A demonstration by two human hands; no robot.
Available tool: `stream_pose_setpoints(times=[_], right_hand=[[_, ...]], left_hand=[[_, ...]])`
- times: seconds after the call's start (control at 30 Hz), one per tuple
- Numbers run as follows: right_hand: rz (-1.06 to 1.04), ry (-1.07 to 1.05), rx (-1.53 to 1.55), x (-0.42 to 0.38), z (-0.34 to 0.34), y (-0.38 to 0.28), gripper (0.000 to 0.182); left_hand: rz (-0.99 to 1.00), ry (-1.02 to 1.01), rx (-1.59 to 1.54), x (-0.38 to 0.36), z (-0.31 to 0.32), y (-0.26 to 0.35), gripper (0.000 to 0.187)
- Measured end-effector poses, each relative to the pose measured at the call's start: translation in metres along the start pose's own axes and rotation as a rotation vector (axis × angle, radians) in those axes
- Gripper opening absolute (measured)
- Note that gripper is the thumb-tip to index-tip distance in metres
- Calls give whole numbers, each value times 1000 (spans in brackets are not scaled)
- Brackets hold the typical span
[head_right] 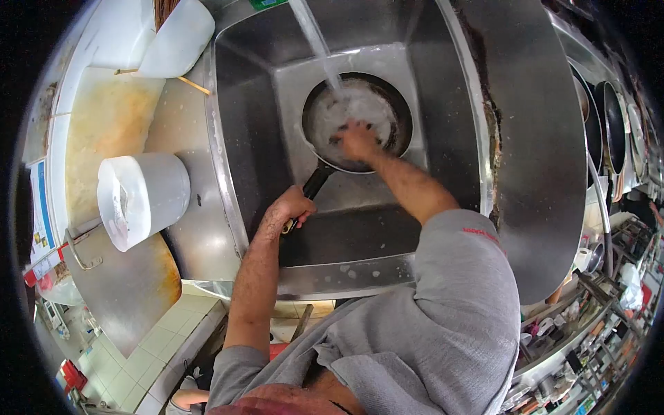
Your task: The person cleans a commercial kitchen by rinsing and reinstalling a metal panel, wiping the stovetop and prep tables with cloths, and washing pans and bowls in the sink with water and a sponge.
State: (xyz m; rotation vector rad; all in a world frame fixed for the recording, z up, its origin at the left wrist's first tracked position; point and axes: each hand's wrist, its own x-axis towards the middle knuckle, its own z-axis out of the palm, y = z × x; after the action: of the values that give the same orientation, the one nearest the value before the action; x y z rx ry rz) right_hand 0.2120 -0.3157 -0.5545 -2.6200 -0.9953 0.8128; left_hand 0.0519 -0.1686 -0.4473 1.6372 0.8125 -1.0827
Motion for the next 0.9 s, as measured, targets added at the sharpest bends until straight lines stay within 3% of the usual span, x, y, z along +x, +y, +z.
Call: stream_pose_setpoints(times=[0.03, 0.1, 0.2, 0.27, 0.33, 0.47, 0.53, 0.67, 0.83, 0.9], right_hand=[[69, 9, -1, 13, -6, 13, 32], [190, 225, -110, 39, -12, 41, 31], [292, 71, -114, 47, -19, 38, 32], [299, 113, -124, 27, -6, 27, 31], [126, -56, -71, -1, 0, 17, 30], [78, -107, -27, -5, -14, 13, 30], [144, 100, -53, 26, -17, 24, 32], [201, 156, -67, 35, 0, 23, 27], [-90, 99, 10, 16, 14, -7, 26], [-347, 279, -180, 59, 8, -4, 27]], left_hand=[[10, 15, -21, -2, 2, 0, 16], [15, 12, -47, -13, -1, 11, 16], [8, -12, -60, -11, 0, 7, 16], [11, -14, -46, -6, -2, 5, 16], [58, -10, -34, -5, 0, 3, 13], [45, -11, -4, -6, 0, 6, 13], [3, 29, -9, -15, -1, 12, 13], [8, -17, 39, -15, -1, 15, 12], [-29, -19, 50, -10, -2, 13, 12], [3, 6, 25, -17, -4, 18, 12]])
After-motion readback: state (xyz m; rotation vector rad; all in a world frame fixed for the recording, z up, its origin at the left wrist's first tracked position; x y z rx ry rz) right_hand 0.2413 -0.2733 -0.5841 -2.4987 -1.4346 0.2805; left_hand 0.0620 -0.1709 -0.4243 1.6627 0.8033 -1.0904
